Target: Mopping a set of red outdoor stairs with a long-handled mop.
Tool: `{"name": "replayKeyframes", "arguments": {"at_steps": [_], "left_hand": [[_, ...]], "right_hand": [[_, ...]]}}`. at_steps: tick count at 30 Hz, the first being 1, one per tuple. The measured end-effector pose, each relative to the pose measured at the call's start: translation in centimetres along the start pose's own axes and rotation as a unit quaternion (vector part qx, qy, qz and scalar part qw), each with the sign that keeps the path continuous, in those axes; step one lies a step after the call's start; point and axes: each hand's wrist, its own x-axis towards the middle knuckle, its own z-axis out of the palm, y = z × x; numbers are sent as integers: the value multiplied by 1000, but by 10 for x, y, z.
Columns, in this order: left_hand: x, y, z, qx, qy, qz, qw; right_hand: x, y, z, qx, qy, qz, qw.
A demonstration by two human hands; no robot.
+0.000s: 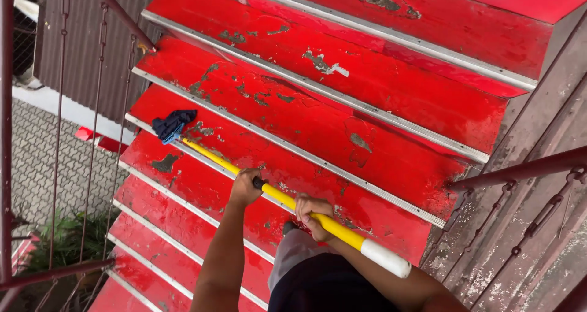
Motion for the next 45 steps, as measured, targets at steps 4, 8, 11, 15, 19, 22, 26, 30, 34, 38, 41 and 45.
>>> {"name": "replayKeyframes", "arguments": {"at_steps": [4, 8, 11, 15, 19, 22, 26, 30, 34, 38, 41, 45], "left_hand": [[22, -42, 3, 30, -80, -26, 996], [36, -41, -15, 15, -138, -46, 989], [44, -25, -31, 10, -147, -25, 989], [37, -19, -39, 61, -235, -53, 969], [33, 53, -38, 170, -158, 39, 972], [33, 103, -20, 51, -88, 77, 992], [29, 158, 3, -45, -74, 52, 995], [10, 191, 40, -62, -95, 59, 992], [-15, 272, 45, -79, -125, 49, 988], [-38, 320, 57, -112, -96, 87, 985], [-41, 311, 74, -121, -67, 103, 985], [-25, 258, 92, -87, -91, 65, 990]], "right_hand": [[1, 31, -7, 7, -3, 49, 999], [6, 41, -6, 19, -7, 88, 996], [14, 30, 0, 2, -12, 98, 995], [25, 1, 7, 7, -38, 81, 996], [31, -50, -13, -23, -55, 78, 995], [26, -81, -48, -4, -29, 88, 996], [27, -142, -85, -20, -42, 92, 995], [19, -201, -119, -76, -138, 68, 985], [-3, -281, -129, -94, -111, 92, 985], [-24, -321, -133, -79, -48, 59, 994], [-40, -300, -136, -73, 21, -1, 997], [-60, -223, -159, -85, 37, -18, 996]]}}
